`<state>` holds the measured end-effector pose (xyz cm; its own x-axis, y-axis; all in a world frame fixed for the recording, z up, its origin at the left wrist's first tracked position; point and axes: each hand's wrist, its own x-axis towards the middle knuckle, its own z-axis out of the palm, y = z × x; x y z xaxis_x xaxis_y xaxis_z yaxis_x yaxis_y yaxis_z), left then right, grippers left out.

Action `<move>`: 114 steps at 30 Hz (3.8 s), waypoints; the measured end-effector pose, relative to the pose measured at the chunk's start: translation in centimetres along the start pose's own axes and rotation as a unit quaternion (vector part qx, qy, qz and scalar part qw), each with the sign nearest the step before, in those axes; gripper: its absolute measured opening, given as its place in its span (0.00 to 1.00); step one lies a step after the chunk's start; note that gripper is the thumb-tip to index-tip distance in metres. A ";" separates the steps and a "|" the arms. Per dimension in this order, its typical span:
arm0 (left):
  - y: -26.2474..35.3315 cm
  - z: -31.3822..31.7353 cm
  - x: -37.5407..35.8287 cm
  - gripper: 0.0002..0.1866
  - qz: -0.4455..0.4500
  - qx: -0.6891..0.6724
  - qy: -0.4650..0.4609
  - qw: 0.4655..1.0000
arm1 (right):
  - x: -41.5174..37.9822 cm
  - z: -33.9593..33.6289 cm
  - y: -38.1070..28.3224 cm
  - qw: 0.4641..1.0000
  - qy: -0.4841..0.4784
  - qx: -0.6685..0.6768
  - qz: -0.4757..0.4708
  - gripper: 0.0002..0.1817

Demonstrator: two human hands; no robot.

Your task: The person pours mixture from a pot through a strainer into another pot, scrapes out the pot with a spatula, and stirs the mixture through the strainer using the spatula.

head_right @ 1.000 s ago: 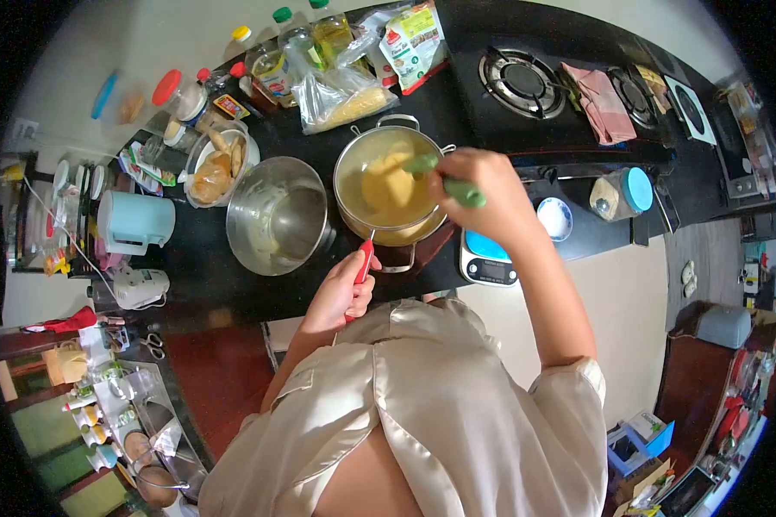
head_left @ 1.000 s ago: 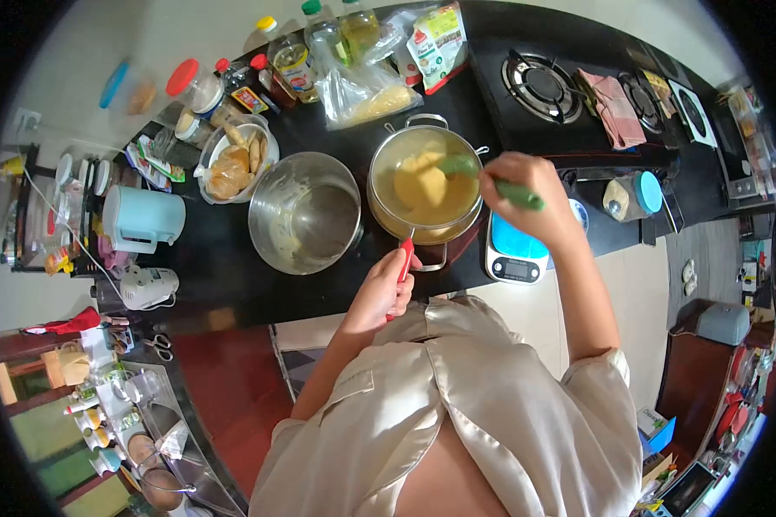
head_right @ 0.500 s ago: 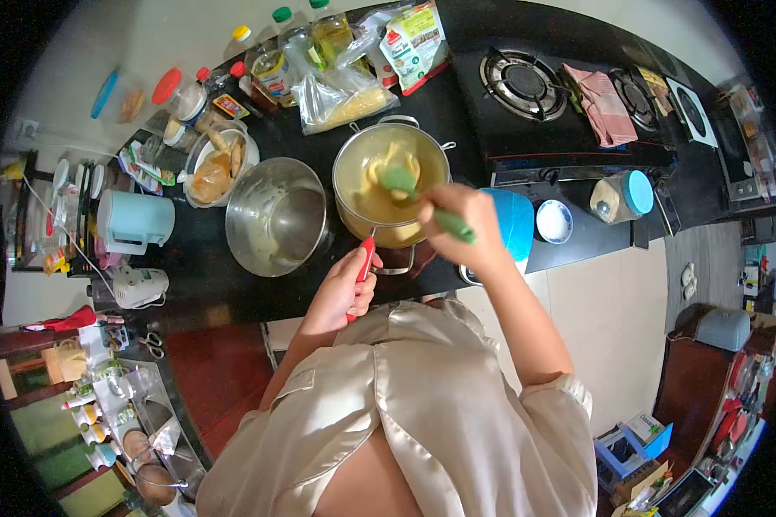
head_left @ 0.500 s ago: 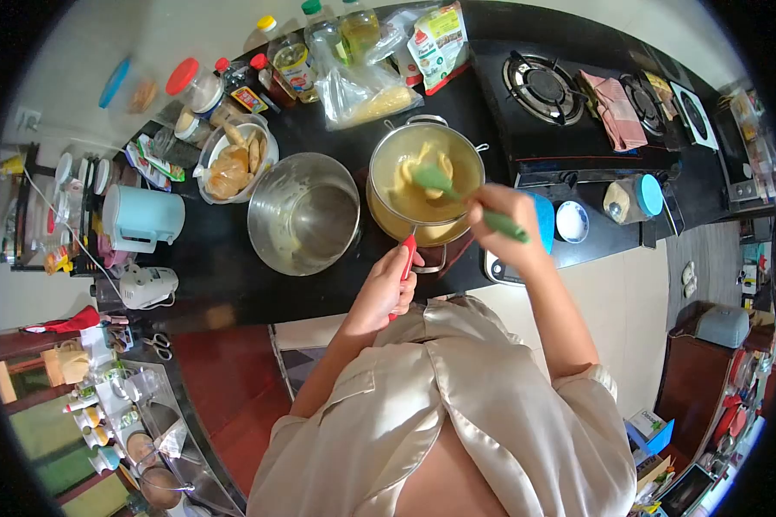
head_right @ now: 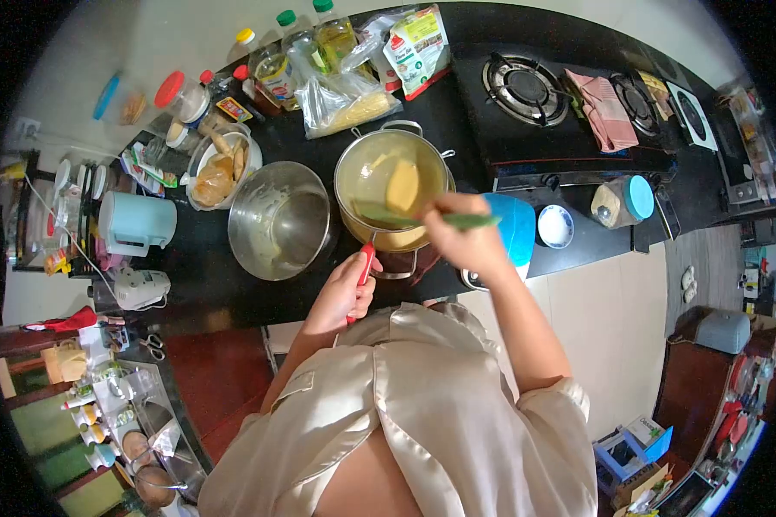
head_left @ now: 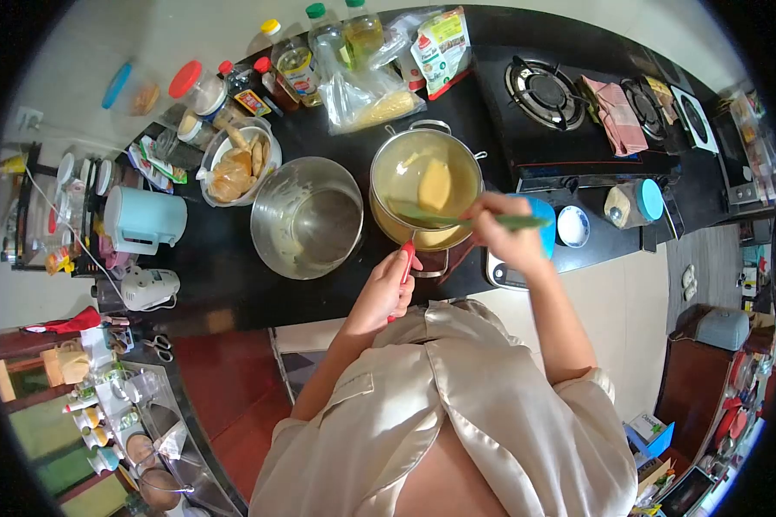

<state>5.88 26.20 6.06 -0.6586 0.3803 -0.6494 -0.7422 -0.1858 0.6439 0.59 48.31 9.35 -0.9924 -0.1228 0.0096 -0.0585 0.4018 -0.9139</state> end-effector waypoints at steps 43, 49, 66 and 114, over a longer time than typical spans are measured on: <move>0.1 -0.9 0.1 0.17 -0.038 -0.001 -0.029 0.999 | 3.2 -3.4 -2.8 0.957 -0.036 -0.188 -0.218 0.04; 1.1 -0.3 -0.7 0.17 -0.021 0.009 -0.010 1.000 | 0.0 -2.4 -1.9 0.948 0.020 -0.246 -0.202 0.07; 0.4 0.0 -0.2 0.16 -0.011 0.011 0.008 1.000 | -0.4 -1.5 -0.3 0.995 0.045 0.070 -0.061 0.10; 1.4 -0.9 -0.8 0.16 -0.009 0.054 0.008 0.998 | 0.6 -4.5 -2.7 0.973 -0.089 -0.174 -0.121 0.05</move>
<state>5.21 24.83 7.14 -0.6481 0.3674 -0.6670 -0.7365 -0.0799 0.6716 -0.30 51.24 13.62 -0.9123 -0.3949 0.1085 -0.3519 0.6203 -0.7010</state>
